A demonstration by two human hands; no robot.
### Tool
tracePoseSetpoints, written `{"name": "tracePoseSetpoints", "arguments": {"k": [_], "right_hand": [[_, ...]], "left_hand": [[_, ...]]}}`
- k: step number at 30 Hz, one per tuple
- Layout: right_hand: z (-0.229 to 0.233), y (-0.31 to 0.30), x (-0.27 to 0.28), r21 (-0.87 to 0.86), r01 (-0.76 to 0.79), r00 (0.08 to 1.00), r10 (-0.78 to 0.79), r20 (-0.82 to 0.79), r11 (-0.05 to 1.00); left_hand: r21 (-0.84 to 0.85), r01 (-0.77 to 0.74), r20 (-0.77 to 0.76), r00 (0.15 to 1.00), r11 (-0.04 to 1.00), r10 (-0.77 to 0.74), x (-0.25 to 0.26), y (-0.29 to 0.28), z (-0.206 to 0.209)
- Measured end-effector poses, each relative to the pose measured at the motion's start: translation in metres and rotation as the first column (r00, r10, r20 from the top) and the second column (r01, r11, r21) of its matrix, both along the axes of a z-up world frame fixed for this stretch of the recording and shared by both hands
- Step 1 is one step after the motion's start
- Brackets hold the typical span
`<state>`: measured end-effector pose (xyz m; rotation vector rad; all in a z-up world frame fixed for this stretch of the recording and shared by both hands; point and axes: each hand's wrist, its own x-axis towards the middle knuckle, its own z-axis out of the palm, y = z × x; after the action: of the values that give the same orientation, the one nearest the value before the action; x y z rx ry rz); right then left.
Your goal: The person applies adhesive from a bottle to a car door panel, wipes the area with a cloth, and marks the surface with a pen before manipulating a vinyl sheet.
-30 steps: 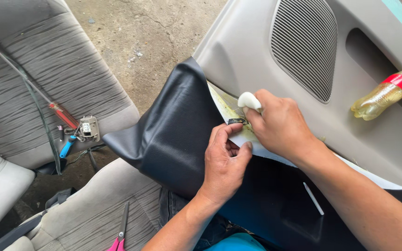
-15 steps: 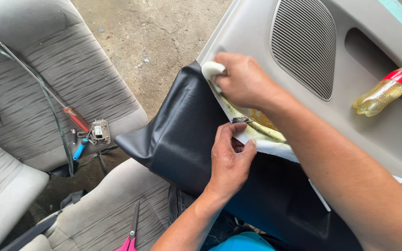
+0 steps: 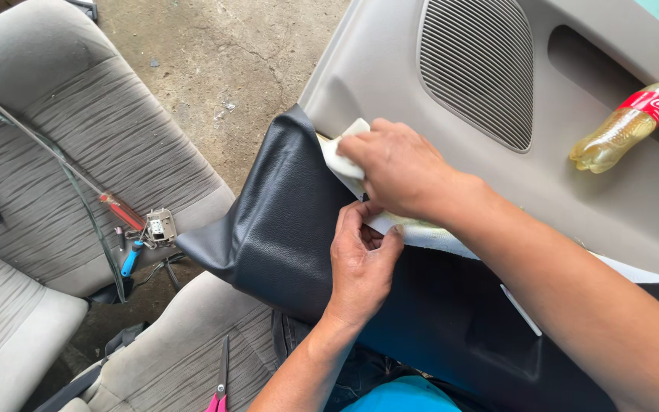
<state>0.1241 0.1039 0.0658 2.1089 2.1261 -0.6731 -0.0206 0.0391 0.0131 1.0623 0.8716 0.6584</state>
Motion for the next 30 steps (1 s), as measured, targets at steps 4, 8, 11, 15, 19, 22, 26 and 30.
{"name": "tracePoseSetpoints", "arguments": {"k": [4, 8, 11, 15, 19, 22, 26, 30], "right_hand": [[0.029, -0.033, 0.01, -0.193, -0.055, 0.994, 0.071, 0.077, 0.98], [0.053, -0.054, 0.021, -0.235, -0.025, 0.989, 0.059, 0.139, 0.972], [0.056, -0.041, 0.041, -0.014, 0.05, 0.997, -0.051, -0.061, 0.999], [0.042, -0.036, 0.033, -0.188, 0.059, 0.989, -0.083, -0.122, 0.98], [0.07, -0.067, 0.042, -0.445, 0.141, 0.988, -0.096, 0.122, 0.884], [0.091, -0.079, 0.054, -0.519, 0.223, 0.965, -0.111, 0.237, 0.825], [0.09, -0.07, 0.066, -0.084, 0.056, 0.998, -0.055, 0.021, 0.995], [0.053, -0.064, 0.051, 0.063, -0.122, 0.989, 0.127, -0.077, 0.991]], "left_hand": [[-0.104, -0.007, 0.088, 0.996, 0.995, 0.016, 0.004, -0.001, -0.001], [-0.113, -0.04, 0.118, 0.992, 0.993, 0.054, 0.004, -0.003, -0.004], [-0.065, -0.023, 0.015, 1.0, 0.998, 0.024, 0.003, -0.005, -0.004], [-0.153, 0.006, 0.03, 1.0, 0.988, -0.002, 0.004, -0.004, -0.002], [-0.188, -0.014, 0.128, 0.991, 0.982, 0.038, 0.003, -0.004, -0.004], [-0.189, 0.012, 0.143, 0.99, 0.982, 0.015, 0.004, -0.006, -0.008], [-0.174, 0.018, 0.114, 0.993, 0.985, 0.002, 0.003, -0.008, -0.01], [-0.165, -0.011, 0.095, 0.995, 0.986, 0.027, 0.007, -0.009, -0.012]]}}
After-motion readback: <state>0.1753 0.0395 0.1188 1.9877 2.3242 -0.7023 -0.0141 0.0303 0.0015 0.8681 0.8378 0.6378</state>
